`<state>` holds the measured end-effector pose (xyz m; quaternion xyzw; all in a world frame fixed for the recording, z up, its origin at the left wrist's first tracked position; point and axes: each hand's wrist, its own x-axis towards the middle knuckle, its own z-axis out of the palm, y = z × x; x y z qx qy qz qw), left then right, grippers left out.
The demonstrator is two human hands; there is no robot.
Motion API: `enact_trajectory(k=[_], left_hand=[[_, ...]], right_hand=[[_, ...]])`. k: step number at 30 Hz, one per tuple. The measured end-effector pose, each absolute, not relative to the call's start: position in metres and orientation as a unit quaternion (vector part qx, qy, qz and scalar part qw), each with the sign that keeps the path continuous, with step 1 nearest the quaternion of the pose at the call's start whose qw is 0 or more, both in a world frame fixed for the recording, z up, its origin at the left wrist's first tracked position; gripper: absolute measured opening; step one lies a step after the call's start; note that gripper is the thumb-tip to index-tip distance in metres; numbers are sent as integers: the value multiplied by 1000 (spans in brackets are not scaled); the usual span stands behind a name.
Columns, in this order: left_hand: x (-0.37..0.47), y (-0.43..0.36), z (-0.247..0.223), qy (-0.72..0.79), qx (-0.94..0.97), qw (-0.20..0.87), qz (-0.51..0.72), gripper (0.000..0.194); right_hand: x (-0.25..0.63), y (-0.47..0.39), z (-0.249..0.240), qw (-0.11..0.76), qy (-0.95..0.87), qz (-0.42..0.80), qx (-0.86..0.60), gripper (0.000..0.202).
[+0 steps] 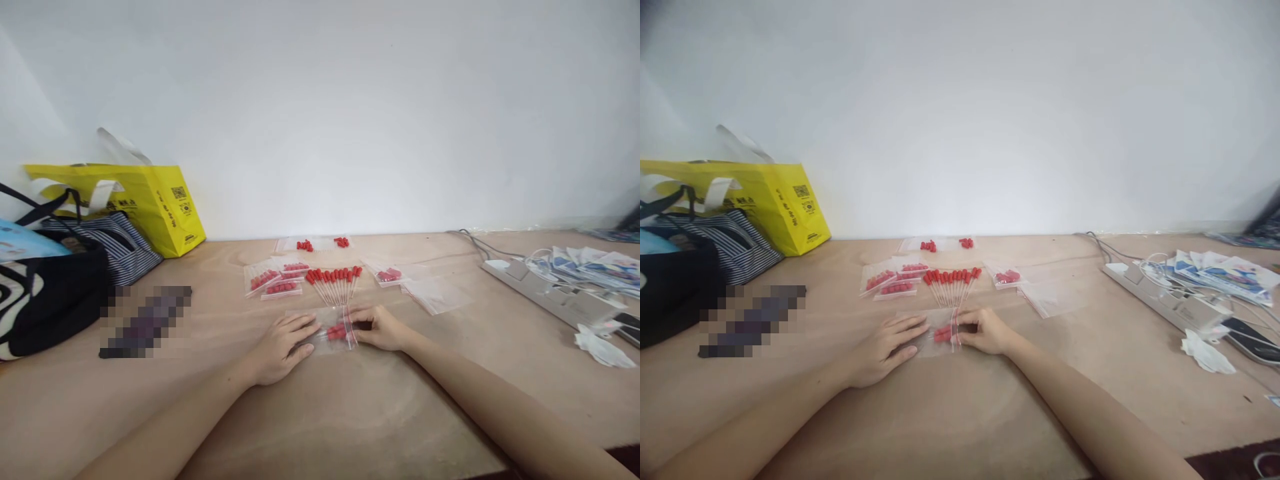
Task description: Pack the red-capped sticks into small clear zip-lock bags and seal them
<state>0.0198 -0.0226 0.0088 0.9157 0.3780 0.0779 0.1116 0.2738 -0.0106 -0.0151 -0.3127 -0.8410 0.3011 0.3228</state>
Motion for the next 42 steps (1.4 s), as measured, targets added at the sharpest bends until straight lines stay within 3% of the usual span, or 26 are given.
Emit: enact_trajectory(k=[4, 8, 12, 17, 23, 30, 39, 42], left_hand=[[16, -23, 9, 363, 922, 111, 77, 37], [16, -24, 8, 361, 925, 76, 90, 36], [18, -23, 8, 317, 940, 27, 123, 38], [16, -23, 6, 287, 950, 47, 116, 36], [15, -26, 5, 302, 946, 63, 101, 38], [16, -27, 6, 314, 942, 66, 98, 38], [16, -24, 2, 324, 934, 106, 106, 37], [16, -24, 4, 326, 932, 114, 109, 37]], right_hand=[[282, -10, -11, 314, -867, 222, -317, 25], [295, 18, -10, 326, -814, 81, -474, 21], [301, 59, -2, 189, -783, -140, -575, 21], [303, 93, 4, 48, -850, -196, -486, 19], [312, 106, 7, -17, -891, -227, -393, 16], [314, 97, 11, -24, -912, -260, -315, 17], [342, 24, -2, 106, -879, -296, -359, 24], [341, 12, -9, 113, -875, -299, -365, 22]])
